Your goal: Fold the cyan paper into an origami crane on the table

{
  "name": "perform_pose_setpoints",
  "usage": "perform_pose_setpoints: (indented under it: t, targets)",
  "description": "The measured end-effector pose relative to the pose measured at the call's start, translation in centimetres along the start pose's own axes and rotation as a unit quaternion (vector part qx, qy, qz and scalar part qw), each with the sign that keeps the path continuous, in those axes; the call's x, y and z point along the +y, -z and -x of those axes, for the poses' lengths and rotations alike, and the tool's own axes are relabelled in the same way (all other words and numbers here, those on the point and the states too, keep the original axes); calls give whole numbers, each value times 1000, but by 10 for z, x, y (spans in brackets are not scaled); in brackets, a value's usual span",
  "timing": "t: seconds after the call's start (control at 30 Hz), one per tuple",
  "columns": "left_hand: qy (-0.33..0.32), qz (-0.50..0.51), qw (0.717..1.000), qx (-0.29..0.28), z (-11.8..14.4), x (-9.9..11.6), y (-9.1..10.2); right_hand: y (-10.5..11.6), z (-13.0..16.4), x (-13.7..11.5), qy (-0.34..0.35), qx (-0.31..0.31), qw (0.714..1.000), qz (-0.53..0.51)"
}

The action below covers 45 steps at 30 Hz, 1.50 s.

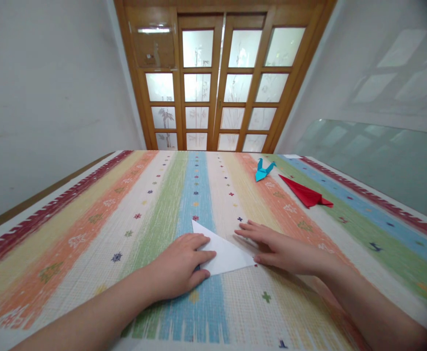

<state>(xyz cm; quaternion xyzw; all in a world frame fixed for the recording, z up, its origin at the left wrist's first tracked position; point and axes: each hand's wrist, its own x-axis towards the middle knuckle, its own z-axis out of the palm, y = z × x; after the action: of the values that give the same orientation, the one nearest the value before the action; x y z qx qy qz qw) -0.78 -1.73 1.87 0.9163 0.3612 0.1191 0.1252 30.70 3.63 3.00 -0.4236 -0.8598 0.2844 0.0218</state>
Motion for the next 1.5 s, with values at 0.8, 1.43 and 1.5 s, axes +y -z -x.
perform_pose_setpoints:
  t: [0.8,1.43,1.5]
  targets:
    - [1,2,1000,-8,-1,2,1,-30,-11,-14,10,60,997,57]
    - [-61,15,998,-26,-1,10,5,-4,-4,-6,-7,-12,1000,25]
    - [-74,25,997,-24,-2,11,8,-1,-4,-4,-4,-21,1000,8]
